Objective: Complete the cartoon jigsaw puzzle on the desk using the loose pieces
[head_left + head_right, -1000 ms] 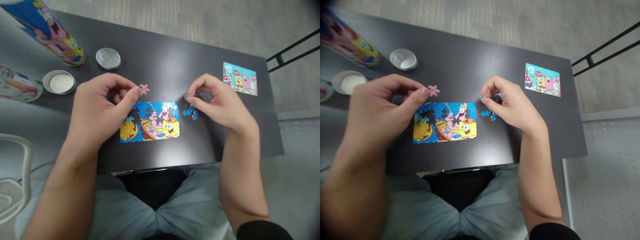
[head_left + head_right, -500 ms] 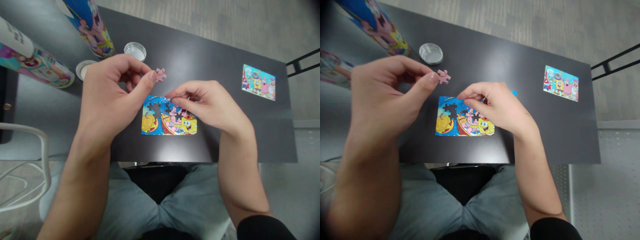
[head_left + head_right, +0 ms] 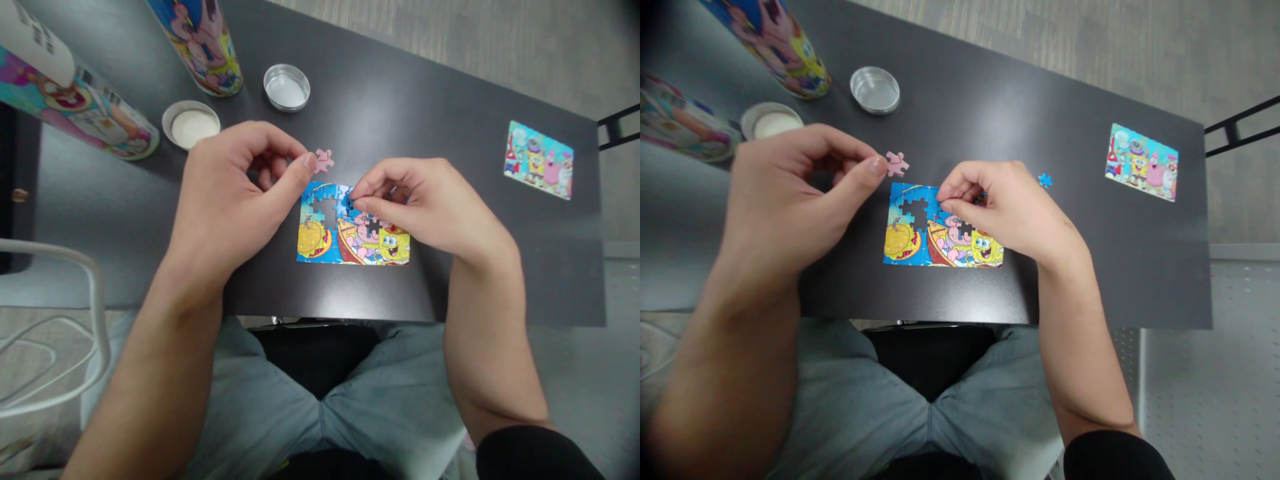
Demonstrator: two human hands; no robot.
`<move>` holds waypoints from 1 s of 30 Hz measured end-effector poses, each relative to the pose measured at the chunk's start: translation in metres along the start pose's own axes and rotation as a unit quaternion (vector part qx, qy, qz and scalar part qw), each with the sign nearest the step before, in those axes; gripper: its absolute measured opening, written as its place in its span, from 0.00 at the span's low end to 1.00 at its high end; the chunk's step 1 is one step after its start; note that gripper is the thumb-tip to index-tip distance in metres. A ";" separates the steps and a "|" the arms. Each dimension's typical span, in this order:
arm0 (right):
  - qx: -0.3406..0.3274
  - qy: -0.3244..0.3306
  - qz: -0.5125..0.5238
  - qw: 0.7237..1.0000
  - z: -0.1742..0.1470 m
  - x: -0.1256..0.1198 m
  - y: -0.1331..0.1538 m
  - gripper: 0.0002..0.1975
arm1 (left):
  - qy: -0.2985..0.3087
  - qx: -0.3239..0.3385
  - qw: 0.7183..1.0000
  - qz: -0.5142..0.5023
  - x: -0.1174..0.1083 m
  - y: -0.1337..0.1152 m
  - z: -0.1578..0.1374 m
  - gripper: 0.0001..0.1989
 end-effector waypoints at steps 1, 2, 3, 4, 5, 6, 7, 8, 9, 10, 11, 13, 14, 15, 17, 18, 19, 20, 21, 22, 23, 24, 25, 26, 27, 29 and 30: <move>-0.002 0.001 -0.007 1.000 0.000 0.000 0.001 0.03 | -0.004 -0.002 1.000 -0.005 0.001 0.001 0.000 0.04; -0.003 0.001 -0.015 1.000 0.001 0.000 0.002 0.03 | -0.011 0.000 1.000 -0.013 0.002 0.001 0.000 0.03; -0.005 0.000 -0.023 1.000 0.001 0.000 0.002 0.03 | -0.017 0.004 1.000 -0.021 0.003 0.001 0.001 0.03; -0.008 -0.003 -0.031 0.999 0.002 0.000 0.002 0.04 | -0.022 0.007 0.999 -0.026 0.004 0.001 0.002 0.03; -0.012 -0.007 -0.039 0.999 0.003 0.000 0.002 0.05 | -0.024 0.010 0.999 -0.029 0.005 0.001 0.002 0.03; -0.019 -0.012 -0.045 0.999 0.003 0.000 0.001 0.06 | -0.024 0.010 0.999 -0.028 0.006 0.001 0.003 0.03; -0.027 -0.013 -0.051 0.998 0.004 0.000 0.001 0.07 | -0.022 0.009 0.999 -0.025 0.006 0.001 0.003 0.04; -0.036 -0.012 -0.055 0.998 0.004 0.000 0.001 0.07 | -0.018 0.005 1.000 -0.020 0.007 0.002 0.004 0.04; -0.047 -0.013 -0.058 0.997 0.004 0.000 0.001 0.07 | -0.016 0.001 1.000 -0.016 0.007 0.002 0.004 0.03; -0.056 -0.016 -0.058 0.997 0.004 0.000 0.001 0.06 | -0.016 0.000 1.000 -0.014 0.007 0.002 0.004 0.03; -0.060 -0.019 -0.057 0.996 0.004 0.000 0.001 0.04 | -0.014 0.000 1.000 -0.013 0.007 0.002 0.004 0.03; -0.057 -0.031 -0.056 0.996 0.004 -0.002 0.002 0.02 | -0.013 0.002 1.000 -0.013 0.007 0.002 0.004 0.03; -0.055 -0.039 -0.058 0.996 0.004 -0.003 0.002 0.03 | -0.014 0.002 1.000 -0.012 0.007 0.002 0.004 0.04; -0.055 -0.041 -0.065 0.996 0.004 -0.003 0.002 0.03 | -0.015 0.001 1.000 -0.010 0.007 0.002 0.004 0.05; -0.070 -0.049 -0.086 0.993 0.005 -0.003 0.002 0.03 | -0.014 -0.002 1.000 -0.002 0.007 0.002 0.005 0.06; -0.077 -0.051 -0.096 0.991 0.006 -0.002 0.001 0.04 | -0.012 -0.004 1.000 0.000 0.008 0.002 0.005 0.07; -0.079 -0.056 -0.103 0.990 0.006 -0.002 0.000 0.05 | -0.008 -0.006 1.000 0.001 0.008 0.001 0.005 0.06; -0.075 -0.065 -0.102 0.990 0.006 -0.002 -0.001 0.05 | -0.003 -0.007 1.000 -0.002 0.009 0.001 0.006 0.05; -0.068 -0.079 -0.094 0.990 0.006 -0.003 -0.002 0.05 | 0.001 -0.005 1.000 -0.009 0.010 0.000 0.006 0.04; -0.060 -0.097 -0.078 0.990 0.005 -0.003 -0.004 0.07 | 0.005 -0.002 1.000 -0.014 0.011 -0.001 0.006 0.03; -0.055 -0.112 -0.057 0.991 0.004 -0.004 -0.004 0.10 | 0.011 0.000 1.000 -0.016 0.012 -0.002 0.006 0.02; -0.052 -0.127 -0.033 0.990 0.003 -0.005 -0.004 0.14 | 0.018 0.001 1.000 -0.015 0.014 -0.004 0.006 0.03; -0.052 -0.137 -0.011 0.989 0.002 -0.005 -0.004 0.17 | 0.029 0.000 1.000 -0.010 0.016 -0.005 0.005 0.03; -0.048 -0.134 0.007 0.990 0.001 -0.005 -0.004 0.20 | 0.038 0.000 0.999 -0.006 0.018 -0.006 0.005 0.03; -0.042 -0.128 0.020 0.991 0.000 -0.004 -0.004 0.23 | 0.045 0.001 0.999 -0.004 0.021 -0.007 0.005 0.03; -0.036 -0.104 0.042 0.993 -0.001 -0.002 -0.005 0.27 | 0.053 0.010 0.998 -0.010 0.024 -0.010 0.004 0.04; -0.037 -0.092 0.053 0.994 -0.001 -0.001 -0.006 0.27 | 0.056 0.011 0.998 -0.014 0.025 -0.012 0.004 0.05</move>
Point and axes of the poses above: each hand's wrist, its own z-axis towards the middle knuckle, its own x-axis out of the palm, y = z × x, the point moved 4 cm from there along z, towards the middle knuckle, and after that the axes turned 4 degrees about -x, right-handed, at the moved point
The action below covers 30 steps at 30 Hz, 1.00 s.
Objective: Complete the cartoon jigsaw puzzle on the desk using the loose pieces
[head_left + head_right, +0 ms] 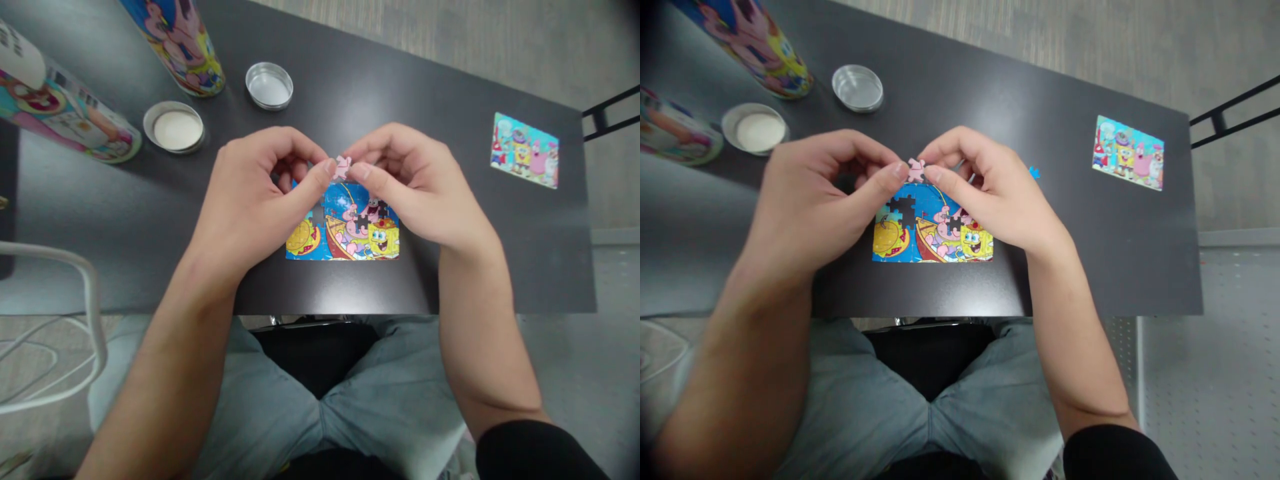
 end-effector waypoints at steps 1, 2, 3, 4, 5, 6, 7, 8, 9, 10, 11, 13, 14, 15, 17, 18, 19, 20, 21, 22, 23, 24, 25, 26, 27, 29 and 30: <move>-0.006 0.004 0.014 1.000 0.000 0.000 -0.002 0.27 | 0.007 -0.005 1.000 -0.002 0.001 -0.001 0.000 0.07; -0.019 0.003 0.030 0.999 -0.001 0.000 -0.004 0.25 | 0.017 -0.016 1.000 -0.003 0.001 -0.002 0.000 0.10; -0.035 -0.002 0.048 0.998 -0.001 0.000 -0.006 0.23 | 0.030 -0.030 0.999 -0.001 0.002 -0.003 0.000 0.12; -0.050 -0.007 0.064 0.997 0.000 0.000 -0.009 0.21 | 0.042 -0.044 0.998 0.001 0.002 -0.003 0.000 0.14; -0.063 -0.012 0.078 0.995 0.000 -0.001 -0.012 0.19 | 0.051 -0.054 0.997 0.003 0.002 -0.004 0.000 0.16; -0.074 -0.014 0.087 0.993 0.001 -0.001 -0.015 0.18 | 0.057 -0.060 0.997 0.004 0.002 -0.005 0.000 0.17; -0.079 -0.014 0.092 0.992 0.001 -0.001 -0.018 0.16 | 0.059 -0.063 0.996 0.004 0.002 -0.005 0.000 0.18; -0.082 -0.013 0.095 0.992 0.002 0.000 -0.021 0.15 | 0.060 -0.063 0.996 0.003 0.002 -0.006 0.000 0.20; -0.086 -0.012 0.096 0.992 0.002 0.000 -0.022 0.15 | 0.062 -0.064 0.996 0.001 0.003 -0.005 0.000 0.21; -0.090 -0.010 0.097 0.991 0.002 0.000 -0.023 0.14 | 0.064 -0.065 0.996 -0.002 0.003 -0.005 0.000 0.22; -0.094 -0.008 0.101 0.990 0.002 0.000 -0.023 0.13 | 0.068 -0.064 0.996 -0.003 0.004 -0.005 0.000 0.22; -0.101 -0.002 0.114 0.988 0.002 0.001 -0.022 0.11 | 0.080 -0.060 0.995 -0.005 0.006 -0.004 0.000 0.19; -0.103 0.003 0.122 0.987 0.002 0.001 -0.020 0.09 | 0.085 -0.059 0.995 -0.005 0.007 -0.004 -0.001 0.17; -0.104 0.006 0.129 0.986 0.001 0.002 -0.019 0.08 | 0.090 -0.061 0.994 -0.004 0.007 -0.004 -0.001 0.17; -0.101 0.013 0.126 0.987 0.001 0.002 -0.017 0.07 | 0.093 -0.065 0.994 -0.002 0.007 -0.004 -0.001 0.17; -0.098 0.016 0.116 0.988 0.001 0.002 -0.017 0.08 | 0.092 -0.068 0.993 0.000 0.007 -0.004 -0.001 0.17; -0.094 0.016 0.102 0.990 0.001 0.000 -0.018 0.09 | 0.092 -0.071 0.993 0.002 0.006 -0.004 -0.001 0.16; -0.093 0.014 0.088 0.992 0.001 -0.003 -0.019 0.10 | 0.092 -0.072 0.993 0.005 0.006 -0.004 0.000 0.14; -0.093 0.007 0.072 0.993 0.001 -0.007 -0.020 0.11 | 0.093 -0.071 0.993 0.007 0.006 -0.004 0.000 0.13; -0.098 -0.007 0.056 0.994 0.001 -0.014 -0.022 0.11 | 0.096 -0.070 0.993 0.009 0.006 -0.004 0.000 0.11; -0.105 -0.030 0.041 0.993 0.000 -0.023 -0.024 0.11 | 0.097 -0.068 0.993 0.013 0.006 -0.004 0.000 0.10; -0.112 -0.062 0.022 0.991 -0.002 -0.034 -0.025 0.11 | 0.096 -0.065 0.993 0.016 0.006 -0.004 0.000 0.09; -0.120 -0.100 0.003 0.988 -0.005 -0.047 -0.027 0.10 | 0.094 -0.061 0.993 0.021 0.006 -0.004 0.000 0.09; -0.127 -0.139 -0.014 0.982 -0.009 -0.061 -0.028 0.10 | 0.093 -0.055 0.994 0.025 0.006 -0.004 0.001 0.08; -0.129 -0.168 -0.033 0.977 -0.013 -0.074 -0.028 0.09 | 0.092 -0.051 0.994 0.029 0.006 -0.004 0.001 0.08; -0.109 -0.194 -0.078 0.972 -0.022 -0.097 -0.029 0.09 | 0.091 -0.045 0.994 0.036 0.005 -0.004 0.003 0.08; -0.079 -0.189 -0.107 0.973 -0.026 -0.105 -0.031 0.08 | 0.091 -0.046 0.994 0.040 0.005 -0.003 0.004 0.09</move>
Point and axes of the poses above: each hand's wrist, its own z-axis towards the middle knuckle, its own x-axis out of the palm, y = z × x, the point moved 4 cm from there along z, towards the middle knuckle, and after that the axes turned 4 degrees about -x, right-handed, at the moved point
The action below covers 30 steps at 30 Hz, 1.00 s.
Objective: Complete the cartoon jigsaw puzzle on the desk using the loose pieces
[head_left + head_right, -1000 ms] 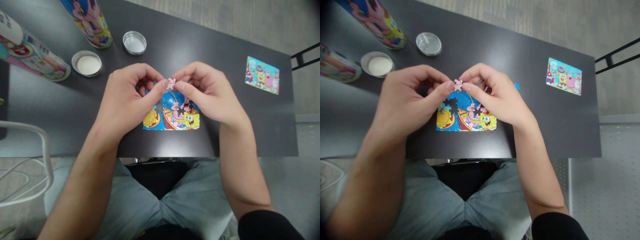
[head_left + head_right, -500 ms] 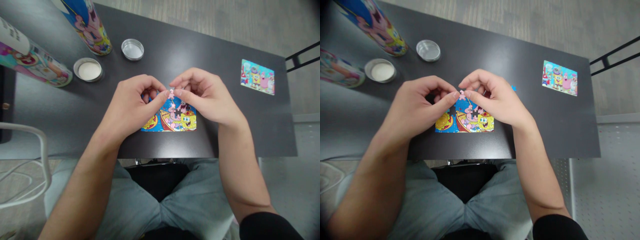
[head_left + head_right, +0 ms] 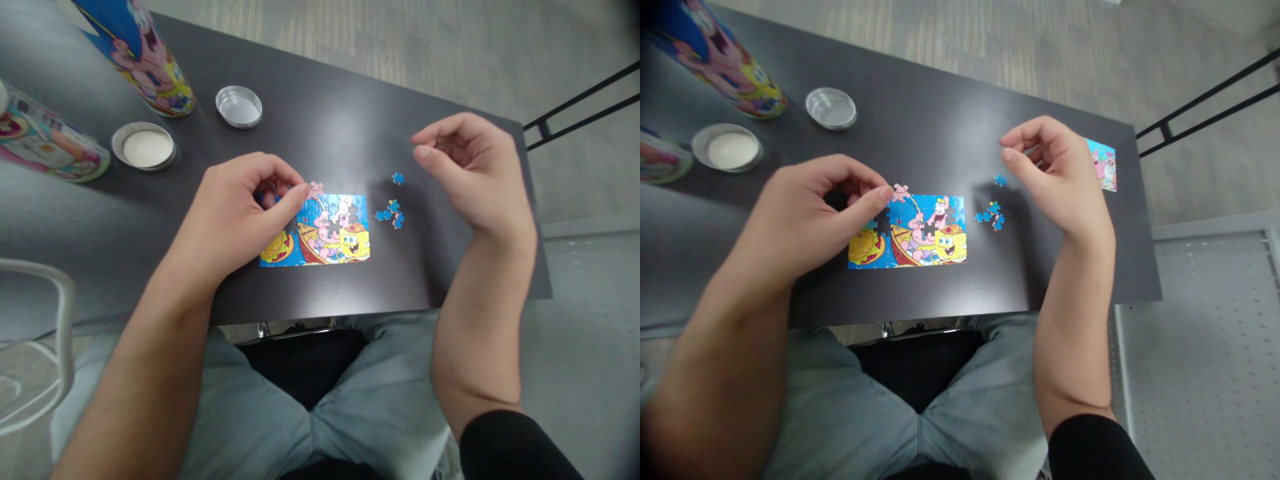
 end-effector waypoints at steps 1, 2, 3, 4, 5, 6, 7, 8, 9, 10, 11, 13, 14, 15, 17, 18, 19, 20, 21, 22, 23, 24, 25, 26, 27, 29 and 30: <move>0.026 0.018 -0.031 0.999 -0.002 -0.007 -0.002 0.08 | -0.001 -0.001 1.000 0.004 -0.001 0.000 0.001 0.10; 0.053 0.039 -0.059 0.996 -0.004 -0.013 -0.004 0.08 | -0.002 0.000 1.000 0.007 -0.001 0.001 0.002 0.12; 0.075 0.060 -0.079 0.992 -0.007 -0.017 -0.006 0.07 | -0.002 0.001 1.000 0.011 -0.002 0.001 0.002 0.15; 0.089 0.080 -0.088 0.989 -0.010 -0.020 -0.007 0.07 | -0.003 0.004 1.000 0.015 -0.002 0.001 0.003 0.17; 0.098 0.100 -0.090 0.986 -0.014 -0.022 -0.007 0.08 | -0.002 0.004 1.000 0.020 -0.003 0.000 0.003 0.20; 0.104 0.116 -0.087 0.984 -0.017 -0.024 -0.008 0.09 | -0.001 -0.001 1.000 0.029 -0.003 0.000 0.003 0.21; 0.112 0.128 -0.081 0.982 -0.021 -0.025 -0.008 0.09 | 0.000 -0.009 0.999 0.035 -0.003 0.000 0.003 0.22; 0.120 0.138 -0.075 0.980 -0.024 -0.026 -0.008 0.10 | 0.002 -0.019 0.999 0.039 -0.003 0.000 0.002 0.21; 0.128 0.145 -0.070 0.979 -0.028 -0.027 -0.008 0.10 | 0.003 -0.027 0.999 0.041 -0.003 -0.001 0.002 0.21; 0.133 0.149 -0.068 0.978 -0.031 -0.027 -0.007 0.11 | 0.005 -0.033 0.999 0.042 -0.003 -0.003 0.002 0.20; 0.134 0.149 -0.066 0.977 -0.034 -0.025 -0.005 0.12 | 0.009 -0.037 0.998 0.046 -0.003 -0.004 0.001 0.20; 0.122 0.150 -0.060 0.979 -0.037 -0.018 0.002 0.14 | 0.020 -0.040 0.997 0.058 -0.002 -0.007 0.001 0.17; 0.111 0.152 -0.054 0.981 -0.038 -0.012 0.007 0.15 | 0.029 -0.037 0.997 0.063 -0.001 -0.009 0.001 0.17; 0.099 0.157 -0.042 0.982 -0.038 -0.004 0.013 0.16 | 0.038 -0.031 0.997 0.067 0.000 -0.010 0.002 0.16; 0.062 0.179 -0.006 0.982 -0.038 0.016 0.025 0.17 | 0.062 -0.014 0.996 0.066 0.003 -0.012 0.003 0.15; 0.041 0.188 0.010 0.981 -0.036 0.027 0.031 0.18 | 0.075 -0.004 0.995 0.064 0.005 -0.013 0.003 0.14; 0.020 0.198 0.023 0.980 -0.035 0.038 0.036 0.18 | 0.087 0.007 0.994 0.059 0.007 -0.014 0.004 0.13; -0.003 0.203 0.039 0.978 -0.034 0.047 0.040 0.18 | 0.097 0.017 0.994 0.052 0.009 -0.014 0.004 0.12; -0.026 0.206 0.059 0.977 -0.033 0.056 0.043 0.19 | 0.103 0.028 0.993 0.041 0.011 -0.015 0.004 0.11; -0.039 0.210 0.072 0.974 -0.032 0.063 0.045 0.20 | 0.107 0.036 0.993 0.030 0.012 -0.015 0.004 0.11; -0.046 0.216 0.081 0.972 -0.031 0.069 0.045 0.22 | 0.108 0.042 0.993 0.019 0.013 -0.015 0.004 0.11; -0.044 0.223 0.083 0.970 -0.031 0.074 0.043 0.23 | 0.108 0.045 0.993 0.011 0.013 -0.015 0.003 0.11; -0.039 0.231 0.081 0.969 -0.031 0.078 0.042 0.25 | 0.108 0.046 0.993 0.007 0.014 -0.015 0.003 0.11; -0.032 0.240 0.077 0.967 -0.031 0.080 0.040 0.26 | 0.109 0.045 0.993 0.007 0.014 -0.014 0.002 0.11; -0.029 0.244 0.074 0.966 -0.031 0.081 0.038 0.27 | 0.108 0.044 0.993 0.006 0.014 -0.013 0.002 0.11; -0.032 0.244 0.071 0.967 -0.031 0.081 0.036 0.26 | 0.099 0.041 0.994 0.006 0.013 -0.012 0.001 0.10; -0.036 0.241 0.070 0.967 -0.031 0.080 0.036 0.24 | 0.092 0.037 0.995 0.006 0.012 -0.011 0.001 0.10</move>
Point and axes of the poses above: each hand's wrist, its own z-axis towards the middle knuckle, its own x-axis out of the palm, y = z × x, the point moved 4 cm from there along z, towards the middle knuckle, and after that the axes turned 4 degrees about -x, right-handed, at the moved point
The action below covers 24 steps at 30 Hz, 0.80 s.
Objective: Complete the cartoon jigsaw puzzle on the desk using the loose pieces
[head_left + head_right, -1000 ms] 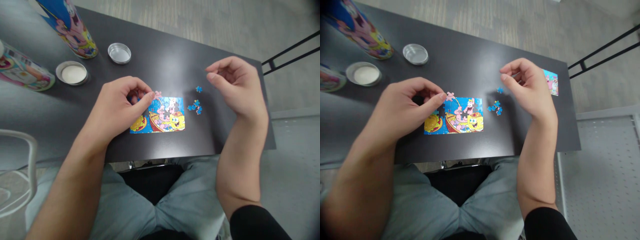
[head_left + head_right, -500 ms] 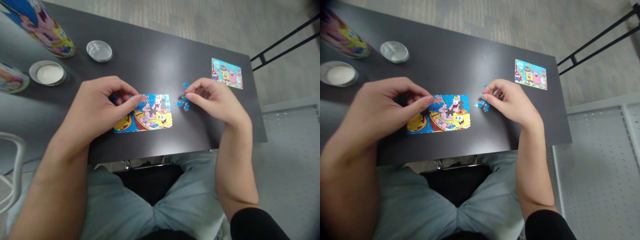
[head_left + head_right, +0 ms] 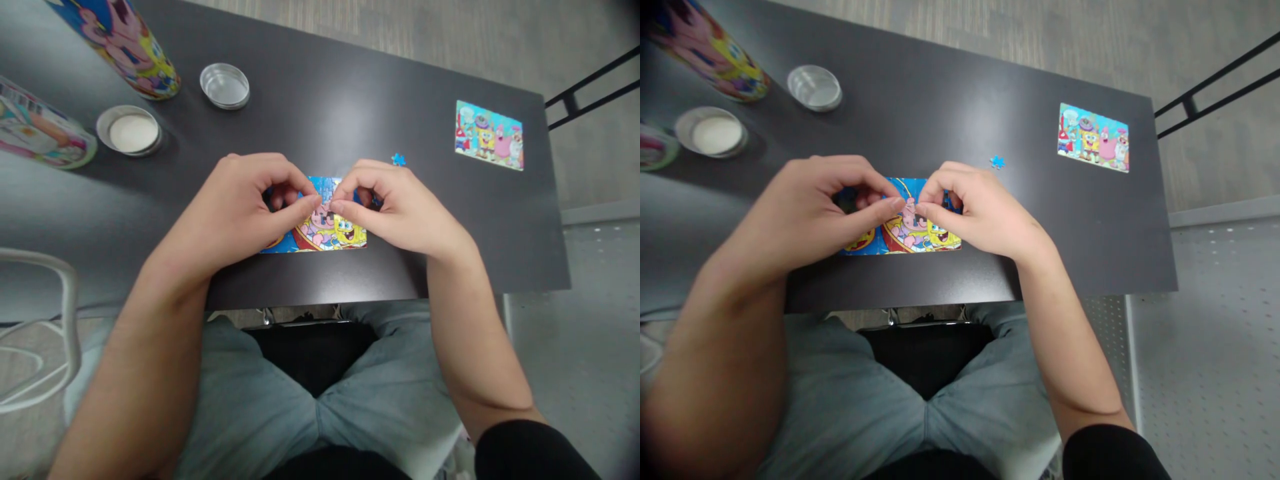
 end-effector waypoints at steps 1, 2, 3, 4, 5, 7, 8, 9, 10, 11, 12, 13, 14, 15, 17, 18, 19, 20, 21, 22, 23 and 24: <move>-0.005 -0.005 -0.002 1.000 0.000 -0.001 0.000 0.23 | -0.008 -0.005 1.000 0.000 -0.001 0.001 0.000 0.10; -0.009 -0.010 -0.004 1.000 -0.001 -0.001 0.000 0.23 | -0.014 -0.010 1.000 -0.001 -0.001 0.002 -0.001 0.10; -0.011 -0.016 -0.004 1.000 -0.001 -0.002 0.000 0.23 | -0.016 -0.013 1.000 -0.002 -0.001 0.002 -0.001 0.10; -0.011 -0.018 -0.002 1.000 -0.002 -0.002 0.000 0.23 | -0.015 -0.015 1.000 -0.005 -0.001 0.002 -0.001 0.10; -0.008 -0.022 0.003 1.000 -0.002 -0.001 0.000 0.23 | -0.012 -0.016 1.000 -0.010 -0.001 0.002 -0.001 0.11; 0.008 -0.024 0.021 0.999 -0.002 0.001 -0.001 0.23 | -0.005 -0.017 1.000 -0.019 0.000 0.001 -0.001 0.13; 0.016 -0.025 0.032 0.999 -0.002 0.003 -0.002 0.23 | -0.001 -0.017 1.000 -0.023 0.001 0.000 -0.001 0.15; 0.022 -0.026 0.043 0.998 -0.002 0.004 -0.002 0.24 | 0.002 -0.017 1.000 -0.025 0.001 -0.001 -0.002 0.16; 0.027 -0.027 0.052 0.998 -0.003 0.005 -0.003 0.23 | 0.005 -0.017 0.999 -0.026 0.001 -0.001 -0.002 0.17; 0.027 -0.028 0.060 0.997 -0.003 0.005 -0.003 0.22 | 0.008 -0.017 0.999 -0.026 0.002 -0.001 -0.002 0.18; 0.027 -0.026 0.064 0.997 -0.003 0.006 -0.003 0.19 | 0.010 -0.018 1.000 -0.024 0.002 -0.002 -0.002 0.18; 0.028 -0.017 0.066 0.997 -0.004 0.006 -0.003 0.15 | 0.011 -0.018 1.000 -0.021 0.001 -0.001 -0.002 0.18; 0.028 -0.010 0.066 0.997 -0.004 0.005 -0.003 0.11 | 0.010 -0.019 1.000 -0.016 0.001 -0.001 -0.002 0.17; 0.025 -0.006 0.064 0.998 -0.005 0.004 -0.003 0.07 | 0.009 -0.019 1.000 -0.009 0.001 0.000 -0.002 0.17; 0.017 -0.010 0.055 0.998 -0.006 0.001 -0.003 0.03 | -0.002 -0.019 1.000 0.002 0.000 0.002 -0.002 0.14; 0.014 -0.011 0.051 0.999 -0.007 0.000 -0.003 0.03 | -0.009 -0.018 1.000 0.005 0.000 0.003 -0.002 0.14; 0.010 -0.014 0.048 0.999 -0.008 -0.001 -0.003 0.03 | -0.014 -0.019 1.000 0.005 -0.001 0.004 -0.003 0.13; 0.011 -0.013 0.044 0.999 -0.008 -0.002 -0.004 0.03 | -0.018 -0.022 1.000 0.006 -0.001 0.005 -0.003 0.12; 0.015 -0.005 0.040 0.999 -0.009 -0.002 -0.005 0.03 | -0.020 -0.024 1.000 0.006 -0.001 0.006 -0.003 0.12; 0.022 0.002 0.036 0.999 -0.009 -0.002 -0.006 0.04 | -0.020 -0.025 0.999 0.007 0.000 0.007 -0.003 0.11; 0.031 0.008 0.031 0.999 -0.009 -0.001 -0.007 0.04 | -0.019 -0.027 0.999 0.009 0.000 0.008 -0.003 0.11; 0.042 0.016 0.025 0.999 -0.009 0.000 -0.008 0.05 | -0.019 -0.027 0.999 0.010 0.000 0.008 -0.003 0.11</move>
Point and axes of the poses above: each hand's wrist, its own z-axis towards the middle knuckle, its own x-axis out of the palm, y = z × x, the point moved 4 cm from there along z, towards the middle knuckle, and after that the axes turned 4 degrees about -x, right-handed, at the moved point
